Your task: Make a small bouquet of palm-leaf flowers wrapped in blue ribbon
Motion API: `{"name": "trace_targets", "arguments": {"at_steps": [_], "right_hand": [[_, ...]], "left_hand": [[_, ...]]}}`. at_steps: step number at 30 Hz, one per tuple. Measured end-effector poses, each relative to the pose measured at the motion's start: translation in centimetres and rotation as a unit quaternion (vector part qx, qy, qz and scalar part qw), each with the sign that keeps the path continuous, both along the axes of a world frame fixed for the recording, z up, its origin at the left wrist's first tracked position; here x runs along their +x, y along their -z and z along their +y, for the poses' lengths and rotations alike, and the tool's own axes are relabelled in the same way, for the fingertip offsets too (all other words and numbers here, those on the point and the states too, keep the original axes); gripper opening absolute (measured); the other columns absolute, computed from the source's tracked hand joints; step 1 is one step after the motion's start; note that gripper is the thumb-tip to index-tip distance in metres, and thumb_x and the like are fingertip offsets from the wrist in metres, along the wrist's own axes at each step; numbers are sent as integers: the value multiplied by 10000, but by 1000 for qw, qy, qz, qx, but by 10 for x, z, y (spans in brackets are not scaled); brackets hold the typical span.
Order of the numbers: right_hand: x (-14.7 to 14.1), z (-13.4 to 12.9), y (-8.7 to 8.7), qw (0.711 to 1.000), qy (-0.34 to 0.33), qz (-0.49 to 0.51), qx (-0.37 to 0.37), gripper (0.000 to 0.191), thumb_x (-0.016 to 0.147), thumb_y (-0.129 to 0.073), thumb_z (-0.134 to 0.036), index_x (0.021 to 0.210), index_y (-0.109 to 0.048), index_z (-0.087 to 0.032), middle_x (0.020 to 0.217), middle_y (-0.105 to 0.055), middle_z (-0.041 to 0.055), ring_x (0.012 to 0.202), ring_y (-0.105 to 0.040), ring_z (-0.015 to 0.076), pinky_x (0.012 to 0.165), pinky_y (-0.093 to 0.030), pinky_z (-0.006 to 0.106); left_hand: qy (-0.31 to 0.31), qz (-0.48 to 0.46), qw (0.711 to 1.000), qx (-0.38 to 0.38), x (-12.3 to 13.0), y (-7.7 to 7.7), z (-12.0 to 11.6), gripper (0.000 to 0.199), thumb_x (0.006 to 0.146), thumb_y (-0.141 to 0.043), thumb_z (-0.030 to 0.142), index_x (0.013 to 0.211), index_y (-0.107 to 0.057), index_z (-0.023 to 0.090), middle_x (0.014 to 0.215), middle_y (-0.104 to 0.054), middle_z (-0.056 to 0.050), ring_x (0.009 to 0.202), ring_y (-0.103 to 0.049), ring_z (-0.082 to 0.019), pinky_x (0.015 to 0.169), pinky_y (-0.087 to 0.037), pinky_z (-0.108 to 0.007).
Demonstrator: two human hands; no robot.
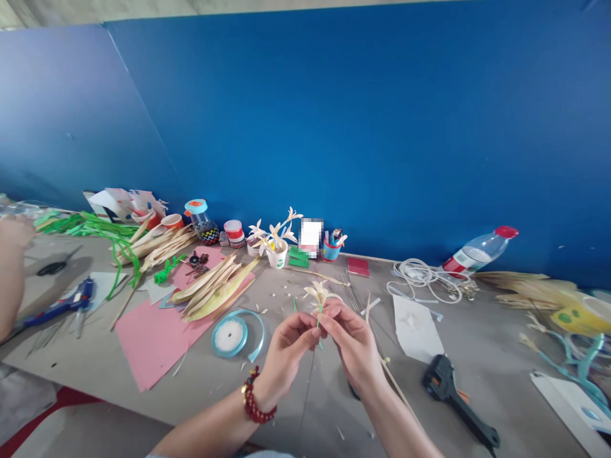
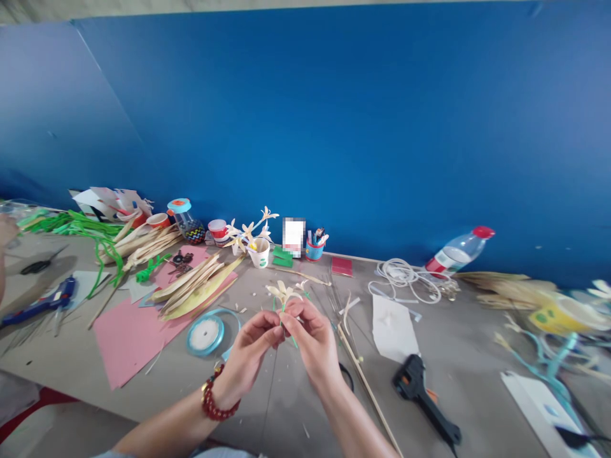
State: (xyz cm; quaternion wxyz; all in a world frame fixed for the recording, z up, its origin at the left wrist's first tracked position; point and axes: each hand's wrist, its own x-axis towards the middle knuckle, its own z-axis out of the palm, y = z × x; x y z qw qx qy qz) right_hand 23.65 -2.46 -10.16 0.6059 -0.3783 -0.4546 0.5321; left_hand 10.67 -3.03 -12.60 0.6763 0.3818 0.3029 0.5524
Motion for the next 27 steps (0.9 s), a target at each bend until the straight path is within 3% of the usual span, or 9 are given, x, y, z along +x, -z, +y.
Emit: {"name": "trace_targets", "arguments": {"at_steps": [13,27], "right_hand": [[-2,-1,2,997,-14,59,-56,262,757,-796,-365,672,-620,-191,769,-535,2,630,-496,133,515,-469,243],[-2,-2,4,995,-17,70,-68,232,738,-822,-347,679,-666,-186,800,-581,12,658,-532,133,564,-470,240]], "left_hand": [[4,-14,1000,-18,2,-3,0,213,780,-784,335,759,-673,155,716,-614,-8,665,-483,-112,653,-387,-240],[16,-20,999,-26,-1,-1,2,215,758,-805,317,754,-666,153,689,-587,5,659,-484,-106,657,-384,-240]]}}
